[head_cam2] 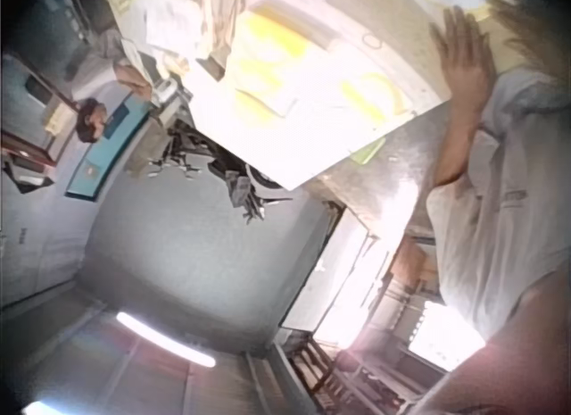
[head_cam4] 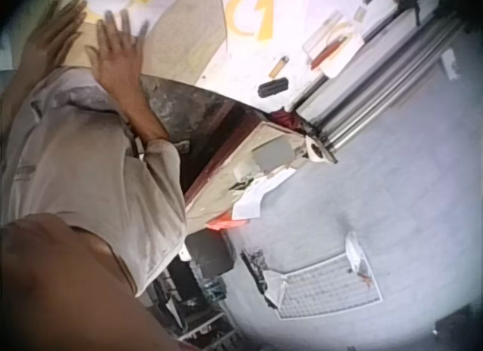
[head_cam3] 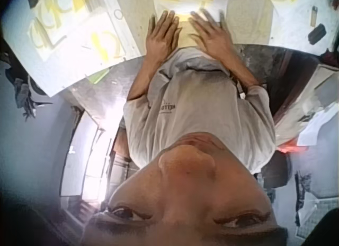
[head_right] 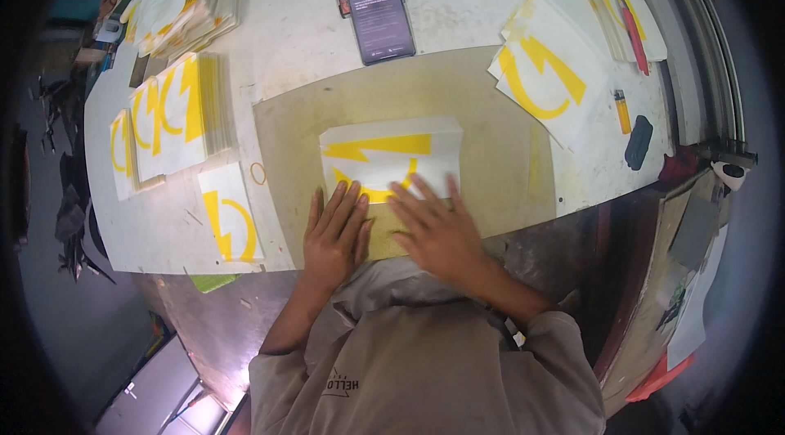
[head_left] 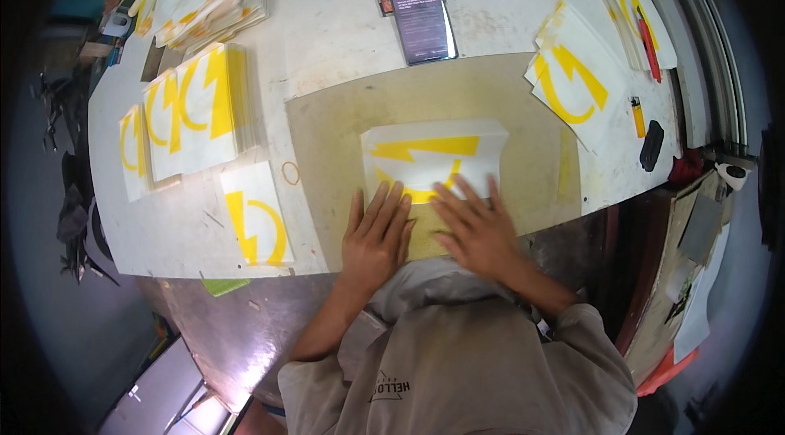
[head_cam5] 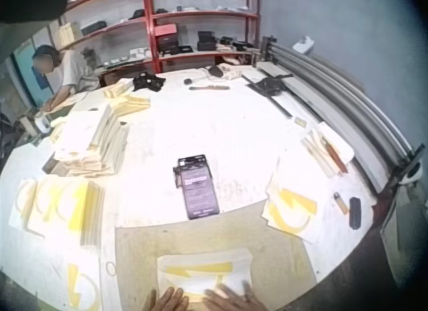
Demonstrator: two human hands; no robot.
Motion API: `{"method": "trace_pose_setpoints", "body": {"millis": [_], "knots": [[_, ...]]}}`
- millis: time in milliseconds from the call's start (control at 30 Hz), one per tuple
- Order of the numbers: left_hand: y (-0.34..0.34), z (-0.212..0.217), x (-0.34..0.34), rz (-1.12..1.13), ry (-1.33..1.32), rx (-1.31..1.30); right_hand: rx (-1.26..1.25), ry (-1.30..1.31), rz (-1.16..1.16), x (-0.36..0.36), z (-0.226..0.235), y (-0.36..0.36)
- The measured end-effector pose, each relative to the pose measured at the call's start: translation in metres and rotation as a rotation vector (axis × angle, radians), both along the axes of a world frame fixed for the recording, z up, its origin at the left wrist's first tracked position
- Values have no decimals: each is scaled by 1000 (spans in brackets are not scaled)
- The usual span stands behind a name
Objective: The person repeatedly folds white paper sheets with yellow printed designs in half, presses the crease with both hands, and places the folded sheets into a stack on the table. The process is repeated for multiple sheets throughout the clip.
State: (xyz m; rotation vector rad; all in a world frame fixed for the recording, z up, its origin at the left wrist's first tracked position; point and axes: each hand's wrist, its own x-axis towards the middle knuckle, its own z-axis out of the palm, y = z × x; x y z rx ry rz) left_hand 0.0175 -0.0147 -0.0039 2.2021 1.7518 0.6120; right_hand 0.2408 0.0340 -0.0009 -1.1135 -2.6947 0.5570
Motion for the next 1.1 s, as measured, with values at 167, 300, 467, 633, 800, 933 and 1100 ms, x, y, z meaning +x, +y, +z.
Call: {"method": "trace_pose_setpoints", "body": {"millis": [167,300,467,633,800,933,1100], "knots": [[-1,3,30,54,57,-19,47,-61,-68,37,7,4],[1,-3,48,-37,-23,-68,57,0,-84,22,29,11],[-1,-4,49,-29,3,-74,169,249,-68,-20,46,81],[6,-6,48,41,31,81,144,226,49,-27,15,129],[18,-29,34,-21,53,-14,154,215,-29,-34,-5,138],[57,7,21,-29,91,-117,231,128,-133,-34,-11,126],[61,3,11,-50,133,-183,223,-17,52,-44,1,82]]}}
